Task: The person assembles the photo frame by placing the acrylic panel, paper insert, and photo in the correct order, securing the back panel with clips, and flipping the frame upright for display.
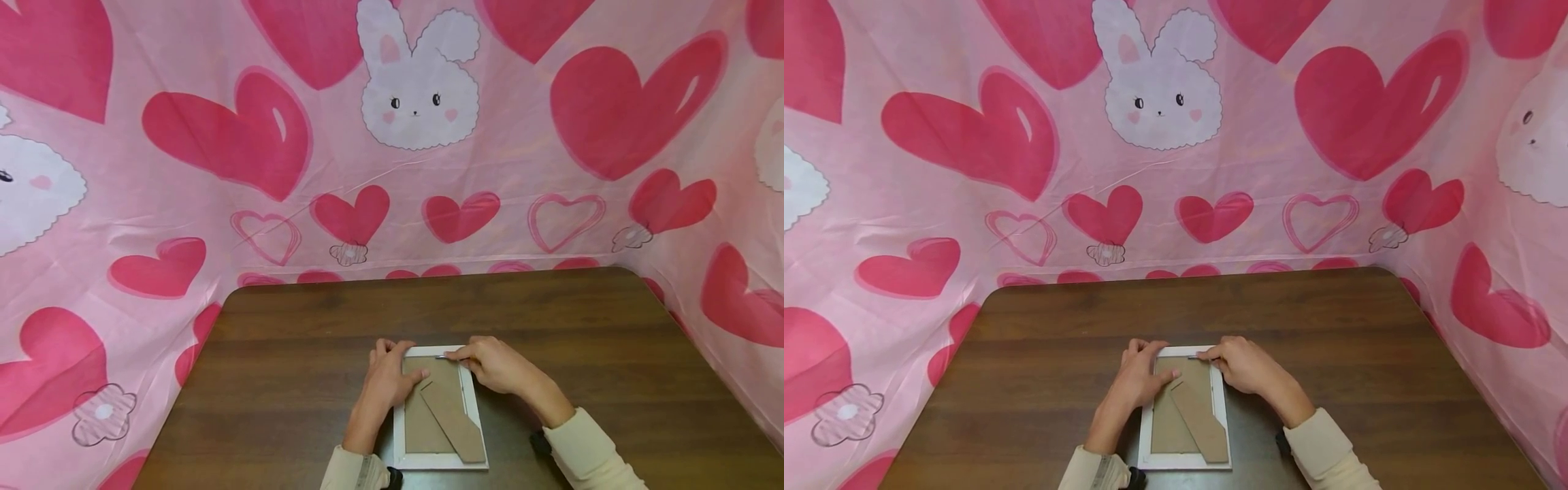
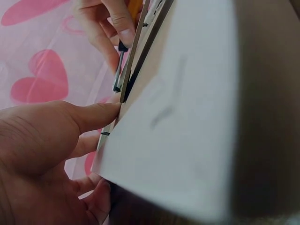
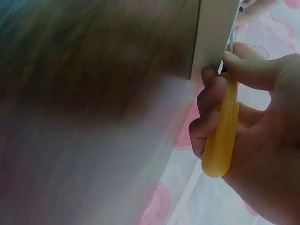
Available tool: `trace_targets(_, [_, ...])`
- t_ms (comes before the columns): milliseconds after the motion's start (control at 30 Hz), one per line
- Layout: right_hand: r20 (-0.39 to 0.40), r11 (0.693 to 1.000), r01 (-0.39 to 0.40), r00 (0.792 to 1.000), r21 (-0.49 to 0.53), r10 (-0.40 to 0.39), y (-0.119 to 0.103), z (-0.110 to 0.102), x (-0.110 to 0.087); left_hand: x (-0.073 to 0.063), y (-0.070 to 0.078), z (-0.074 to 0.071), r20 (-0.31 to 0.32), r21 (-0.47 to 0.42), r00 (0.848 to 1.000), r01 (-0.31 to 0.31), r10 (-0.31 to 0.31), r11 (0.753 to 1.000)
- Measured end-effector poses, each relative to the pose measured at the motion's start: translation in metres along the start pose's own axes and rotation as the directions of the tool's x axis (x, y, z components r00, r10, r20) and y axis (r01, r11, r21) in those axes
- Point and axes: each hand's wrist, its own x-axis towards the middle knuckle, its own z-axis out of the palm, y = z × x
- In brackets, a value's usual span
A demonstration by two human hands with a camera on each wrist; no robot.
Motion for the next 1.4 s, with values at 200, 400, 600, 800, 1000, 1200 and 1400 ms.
trace_targets(200, [-0.01,0.999,-0.026,1.0,-0.043,0.026,-0.004,0.002,-0.001,0.0,-0.002,0.001,-0.008,0.009,1.0,-0.009,0.009,1.0])
trace_targets(400, [0.004,0.992,-0.066,0.998,-0.104,0.067,-0.011,0.003,-0.002,0.0,-0.002,0.001,-0.004,-0.006,1.0,-0.009,0.009,1.0])
trace_targets(600, [0.008,0.988,-0.074,0.997,-0.133,0.076,-0.013,0.004,-0.004,0.0,-0.002,0.001,0.002,-0.007,1.0,-0.006,0.006,1.0])
trace_targets(800, [-0.026,0.983,-0.034,0.999,-0.182,0.029,-0.014,0.005,-0.003,0.001,-0.003,0.001,-0.004,-0.012,1.0,-0.012,0.012,1.0])
trace_targets(1000, [-0.039,0.961,-0.06,0.998,-0.269,0.051,-0.018,0.009,-0.003,0.0,-0.002,0.001,-0.001,-0.012,1.0,-0.008,0.008,1.0])
trace_targets(1200, [-0.037,0.958,-0.117,0.993,-0.26,0.111,-0.023,0.012,-0.006,0.0,-0.003,0.002,-0.001,-0.011,1.0,-0.008,0.008,1.0])
trace_targets(1400, [-0.041,0.955,-0.141,0.99,-0.261,0.135,-0.025,0.014,-0.007,0.0,-0.005,0.001,-0.01,-0.003,1.0,-0.029,0.029,1.0])
